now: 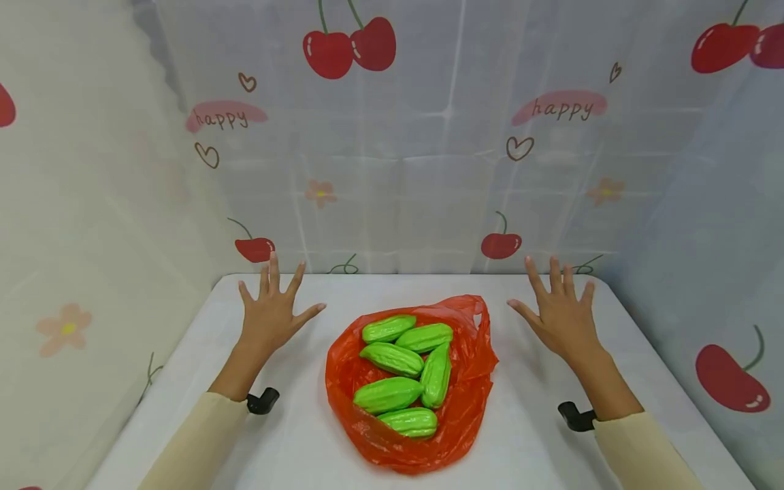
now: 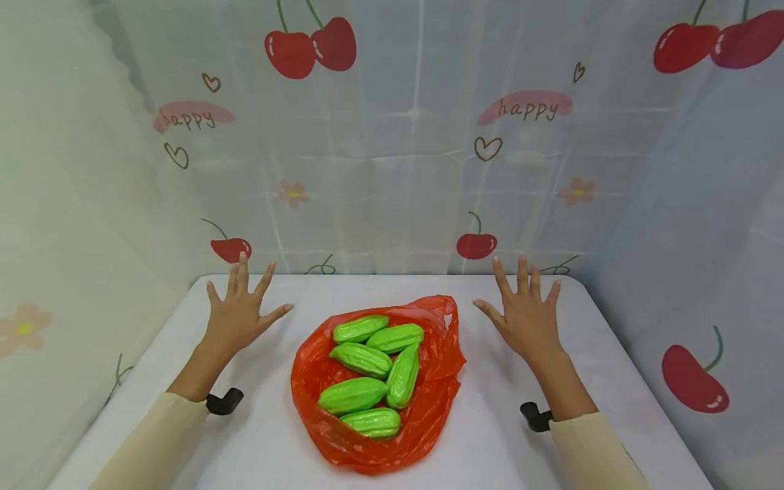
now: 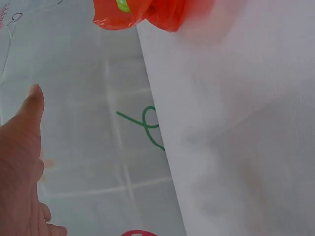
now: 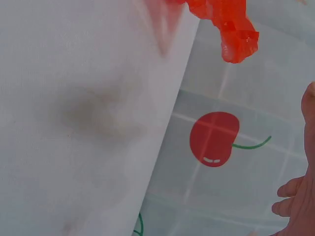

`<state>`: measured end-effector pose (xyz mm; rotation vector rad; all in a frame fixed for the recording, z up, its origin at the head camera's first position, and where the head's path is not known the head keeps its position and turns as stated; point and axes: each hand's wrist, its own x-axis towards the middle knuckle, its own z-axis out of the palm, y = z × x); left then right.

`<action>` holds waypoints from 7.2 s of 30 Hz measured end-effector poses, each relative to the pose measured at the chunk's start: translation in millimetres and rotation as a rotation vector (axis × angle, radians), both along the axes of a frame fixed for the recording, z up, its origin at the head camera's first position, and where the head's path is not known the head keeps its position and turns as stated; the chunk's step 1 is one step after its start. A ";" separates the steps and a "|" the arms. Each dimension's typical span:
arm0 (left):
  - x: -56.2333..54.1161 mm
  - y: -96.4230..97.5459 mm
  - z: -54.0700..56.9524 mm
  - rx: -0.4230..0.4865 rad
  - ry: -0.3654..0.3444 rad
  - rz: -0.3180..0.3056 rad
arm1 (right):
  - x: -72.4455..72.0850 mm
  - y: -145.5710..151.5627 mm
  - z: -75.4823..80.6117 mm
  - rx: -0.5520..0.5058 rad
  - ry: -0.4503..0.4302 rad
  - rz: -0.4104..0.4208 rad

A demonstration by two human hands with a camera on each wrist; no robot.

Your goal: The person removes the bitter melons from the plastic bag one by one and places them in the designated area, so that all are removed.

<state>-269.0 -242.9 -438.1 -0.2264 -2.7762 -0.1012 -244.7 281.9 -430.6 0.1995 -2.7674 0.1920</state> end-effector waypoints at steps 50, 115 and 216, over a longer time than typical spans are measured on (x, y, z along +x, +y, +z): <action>60.7 53.1 -71.5 1.010 -0.666 -0.373 | 53.9 -89.9 -24.1 -0.635 -0.329 0.358; 55.2 54.2 -91.0 1.100 -0.672 -0.522 | 54.0 -115.4 -46.0 -0.747 -0.695 0.368; 56.7 56.1 -95.4 1.142 -0.678 -0.458 | 51.1 -79.1 -3.1 -0.946 -0.584 0.438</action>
